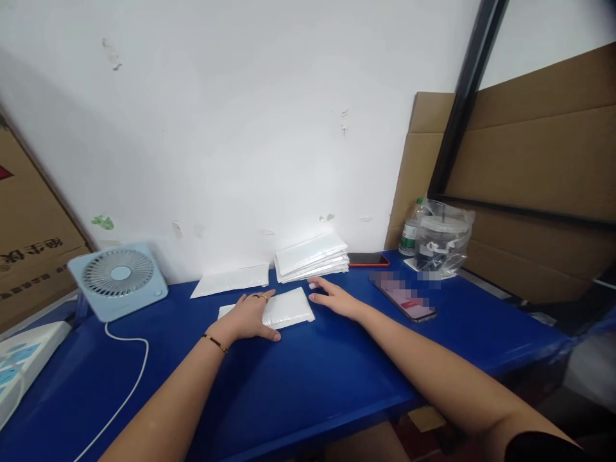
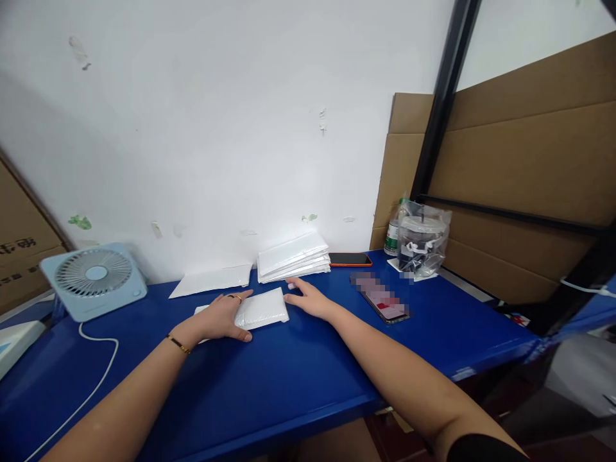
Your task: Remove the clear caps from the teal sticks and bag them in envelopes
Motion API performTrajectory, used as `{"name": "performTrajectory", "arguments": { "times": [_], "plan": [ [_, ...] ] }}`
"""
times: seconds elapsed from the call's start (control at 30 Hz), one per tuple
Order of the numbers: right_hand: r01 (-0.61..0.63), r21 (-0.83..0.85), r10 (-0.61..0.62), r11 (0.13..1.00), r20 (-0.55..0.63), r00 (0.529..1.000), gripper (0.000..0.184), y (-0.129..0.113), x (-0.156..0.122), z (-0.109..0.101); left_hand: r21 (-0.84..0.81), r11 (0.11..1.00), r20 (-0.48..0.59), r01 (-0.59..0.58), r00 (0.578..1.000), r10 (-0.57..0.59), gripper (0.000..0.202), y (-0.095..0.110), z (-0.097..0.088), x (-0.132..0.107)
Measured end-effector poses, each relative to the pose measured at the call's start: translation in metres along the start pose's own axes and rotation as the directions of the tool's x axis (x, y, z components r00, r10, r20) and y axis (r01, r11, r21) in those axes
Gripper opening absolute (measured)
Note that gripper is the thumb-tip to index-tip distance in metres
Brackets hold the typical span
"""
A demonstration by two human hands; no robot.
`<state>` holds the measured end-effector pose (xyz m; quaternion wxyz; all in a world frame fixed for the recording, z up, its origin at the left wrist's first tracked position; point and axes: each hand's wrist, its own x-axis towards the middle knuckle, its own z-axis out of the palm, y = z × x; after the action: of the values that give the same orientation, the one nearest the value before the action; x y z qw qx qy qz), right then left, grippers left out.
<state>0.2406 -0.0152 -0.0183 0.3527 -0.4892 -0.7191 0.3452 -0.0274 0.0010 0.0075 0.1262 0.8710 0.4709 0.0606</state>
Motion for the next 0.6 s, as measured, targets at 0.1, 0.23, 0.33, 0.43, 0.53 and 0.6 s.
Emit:
{"name": "performTrajectory", "arguments": {
  "times": [0.1,0.23,0.33,0.43,0.53,0.6],
  "plan": [
    [-0.095,0.224,0.088,0.97,0.043,0.995,0.059,0.002,0.012,0.007,0.009,0.999,-0.041,-0.034,0.999,0.034,0.09,0.002,0.003,0.005],
    [-0.085,0.5,0.041,0.862,0.098,0.994,0.062,-0.005,0.016,0.017,0.04,0.994,-0.181,-0.101,0.978,0.107,0.067,0.016,0.0,-0.003],
    [-0.119,0.635,0.039,0.763,0.139,0.99,0.06,-0.009,0.012,0.017,0.07,0.987,-0.212,-0.144,0.965,0.155,0.061,0.026,-0.002,-0.007],
    [-0.158,0.673,0.045,0.723,0.183,0.982,0.061,-0.007,0.009,0.012,0.122,0.981,-0.17,-0.149,0.971,0.168,0.063,0.025,0.0,-0.008],
    [-0.124,0.607,0.102,0.785,0.072,0.992,0.059,-0.001,0.009,0.006,0.154,0.984,-0.066,-0.093,0.992,0.104,0.081,0.016,0.004,-0.007],
    [-0.119,0.529,0.153,0.84,-0.02,0.988,0.053,0.005,0.011,0.002,0.163,0.985,-0.026,-0.053,0.998,0.058,0.089,0.01,0.004,-0.008]
  ]
}}
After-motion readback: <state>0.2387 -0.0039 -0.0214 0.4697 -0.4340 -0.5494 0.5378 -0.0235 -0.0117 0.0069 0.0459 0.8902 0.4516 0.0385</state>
